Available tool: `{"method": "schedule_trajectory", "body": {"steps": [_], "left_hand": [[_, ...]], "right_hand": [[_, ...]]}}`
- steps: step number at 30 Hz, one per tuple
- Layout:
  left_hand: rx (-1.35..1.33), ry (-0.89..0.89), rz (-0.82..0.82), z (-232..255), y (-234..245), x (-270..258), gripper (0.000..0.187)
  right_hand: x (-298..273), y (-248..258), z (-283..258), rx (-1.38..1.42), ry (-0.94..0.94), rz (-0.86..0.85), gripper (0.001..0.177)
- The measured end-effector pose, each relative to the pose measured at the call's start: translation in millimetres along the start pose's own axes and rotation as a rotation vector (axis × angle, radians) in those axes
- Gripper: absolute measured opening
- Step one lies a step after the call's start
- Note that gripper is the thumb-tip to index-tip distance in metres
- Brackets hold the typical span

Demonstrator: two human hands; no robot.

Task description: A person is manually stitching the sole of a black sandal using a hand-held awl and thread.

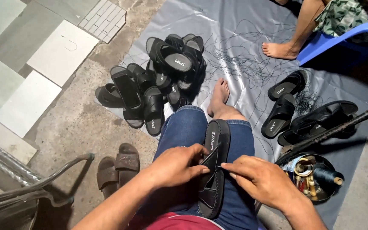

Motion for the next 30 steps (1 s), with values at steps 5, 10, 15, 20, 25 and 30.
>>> {"method": "schedule_trajectory", "body": {"steps": [5, 10, 15, 20, 25, 30], "left_hand": [[0.016, 0.041, -0.051, -1.1, -0.3, -1.5, 0.027], [-0.034, 0.002, -0.065, -5.6, -5.0, 2.1, 0.029], [-0.088, -0.123, -0.021, -4.1, -10.2, 2.1, 0.023], [-0.084, -0.13, 0.008, -6.6, -13.8, 2.9, 0.018], [-0.079, -0.164, 0.052, -10.8, -17.5, 5.0, 0.019], [-0.063, -0.154, 0.079, -12.0, -17.9, 4.6, 0.021]], "right_hand": [[4.5, 0.5, 1.6, -0.002, -0.025, -0.03, 0.037], [5.2, -3.1, 5.5, -0.035, -0.063, -0.052, 0.041], [5.0, -4.2, 6.8, -0.071, -0.086, -0.072, 0.042], [6.2, -3.4, 5.2, -0.093, -0.057, -0.051, 0.041], [7.1, -5.2, 6.9, -0.093, -0.058, -0.072, 0.042], [7.9, -4.5, 7.7, -0.077, -0.1, -0.075, 0.042]]}}
Point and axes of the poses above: each hand's wrist, its own x-axis towards the middle knuckle, its own y-axis out of the back of the hand, z = x × y, the point moved 6 cm from there along x, towards the middle knuckle, and after that the axes turned 8 degrees about y, right-handed, at the moved point
